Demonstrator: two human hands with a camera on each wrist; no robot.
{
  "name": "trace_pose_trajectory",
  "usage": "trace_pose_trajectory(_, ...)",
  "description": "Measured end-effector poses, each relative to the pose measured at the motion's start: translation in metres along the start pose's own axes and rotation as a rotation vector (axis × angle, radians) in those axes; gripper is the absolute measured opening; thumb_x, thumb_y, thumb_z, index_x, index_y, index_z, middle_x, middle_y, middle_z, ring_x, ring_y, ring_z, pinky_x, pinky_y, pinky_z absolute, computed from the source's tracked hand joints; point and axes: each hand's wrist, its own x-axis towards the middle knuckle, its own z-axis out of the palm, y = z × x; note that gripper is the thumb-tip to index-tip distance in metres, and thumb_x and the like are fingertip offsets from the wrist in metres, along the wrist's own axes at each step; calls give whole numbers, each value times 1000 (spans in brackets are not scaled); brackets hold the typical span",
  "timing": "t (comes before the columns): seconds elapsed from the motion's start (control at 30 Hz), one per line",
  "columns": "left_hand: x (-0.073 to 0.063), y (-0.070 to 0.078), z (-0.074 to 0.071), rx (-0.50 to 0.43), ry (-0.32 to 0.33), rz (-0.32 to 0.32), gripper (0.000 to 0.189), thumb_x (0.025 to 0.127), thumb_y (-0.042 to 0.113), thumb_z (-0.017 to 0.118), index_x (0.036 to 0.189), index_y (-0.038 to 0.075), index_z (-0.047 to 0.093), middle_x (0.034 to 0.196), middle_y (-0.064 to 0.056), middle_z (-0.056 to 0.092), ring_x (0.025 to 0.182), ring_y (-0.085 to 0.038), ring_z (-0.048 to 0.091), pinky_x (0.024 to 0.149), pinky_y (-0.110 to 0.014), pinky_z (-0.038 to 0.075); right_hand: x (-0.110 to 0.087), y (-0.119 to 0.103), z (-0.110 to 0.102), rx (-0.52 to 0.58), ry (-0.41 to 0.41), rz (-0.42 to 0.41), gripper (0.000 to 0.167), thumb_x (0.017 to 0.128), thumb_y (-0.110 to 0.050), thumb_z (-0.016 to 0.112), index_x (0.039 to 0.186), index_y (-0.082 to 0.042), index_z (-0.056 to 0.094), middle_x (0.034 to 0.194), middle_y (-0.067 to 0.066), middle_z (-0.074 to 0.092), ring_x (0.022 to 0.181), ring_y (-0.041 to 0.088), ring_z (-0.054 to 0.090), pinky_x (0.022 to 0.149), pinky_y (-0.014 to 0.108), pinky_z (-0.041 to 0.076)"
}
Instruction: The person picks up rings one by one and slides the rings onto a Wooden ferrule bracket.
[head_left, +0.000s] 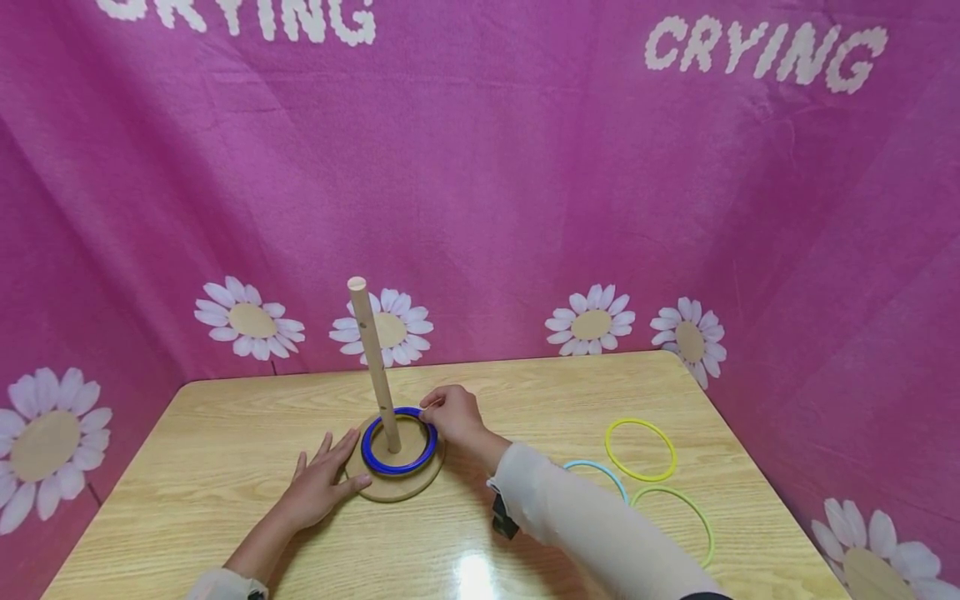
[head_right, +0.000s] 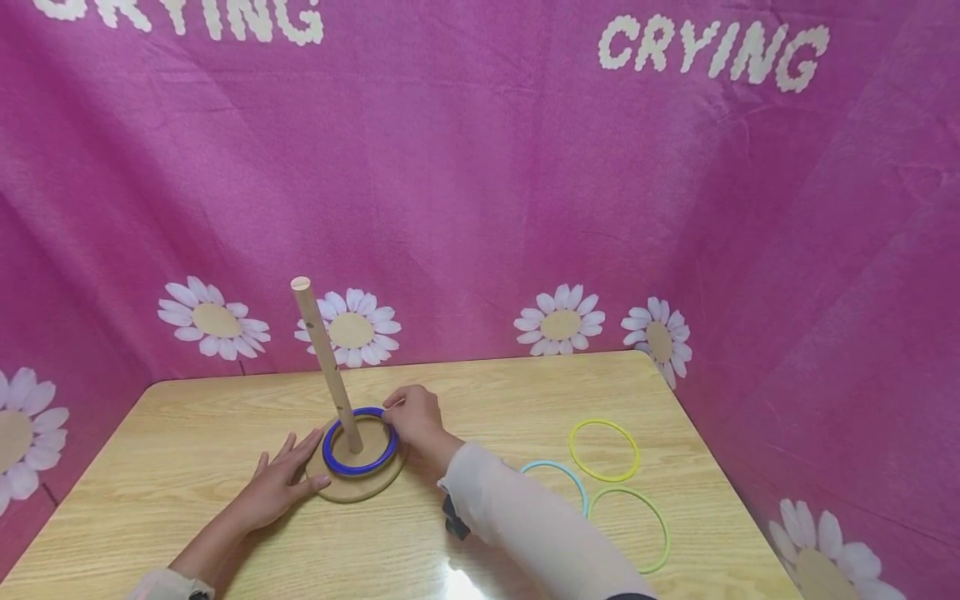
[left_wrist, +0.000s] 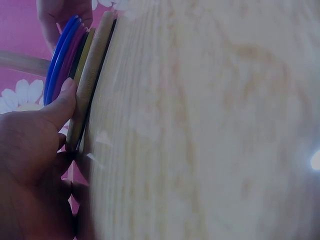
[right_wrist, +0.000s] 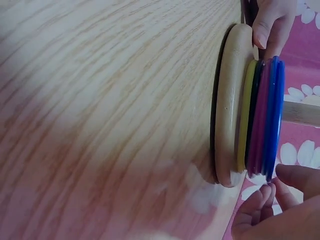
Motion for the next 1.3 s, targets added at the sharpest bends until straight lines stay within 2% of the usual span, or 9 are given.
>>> trace_pose_trajectory(0.33,-1,-2,0,-15,-3,-2,88,97,48,68,163,6,28,168,-15,27,155,-51,5,115,-76,-11,-6,5,-24,45,-35,-35,15,86,-6,79,100,-2,80,89,4,76,80,9,63,75,27,55)
trace_pose_trajectory(0.57,-1,-2,-1,-5,3,4,88,97,48,68,163,6,28,168,-16,27,155,-51,6,114,-77,-10,-14,14,-52,85,-74,-57,18,87,-6,79,104,2,77,88,5,74,80,10,65,72,26,55)
trace_pose_trajectory(0.7,-1,-3,-1,-1,8,7,87,97,47,68,163,6,28,168,-16,28,155,-52,6,114,-77,-10,-20,21,-70,106,-84,-71,18,89,-6,78,105,2,77,92,6,75,83,11,66,74,26,56)
trace_pose_trajectory(0.87,-1,-1,0,3,0,0,87,98,48,67,163,6,28,168,-16,27,155,-51,6,114,-78,-10,-30,34,-93,134,-98,-65,16,90,-5,77,105,0,77,95,7,75,85,10,66,78,26,57)
trace_pose_trajectory(1.07,-3,3,-1,7,-10,-11,88,98,47,67,163,6,27,167,-18,28,155,-50,5,114,-78,-10,-43,55,-119,150,-136,-80,24,91,-4,76,111,8,72,99,11,75,86,9,66,78,25,56)
trace_pose_trajectory(1.3,-2,2,0,17,-3,-10,88,98,46,68,163,5,27,166,-19,28,155,-50,6,115,-77,-9,-63,80,-146,130,-184,-49,29,94,-7,74,117,10,70,103,14,74,90,11,66,75,25,57)
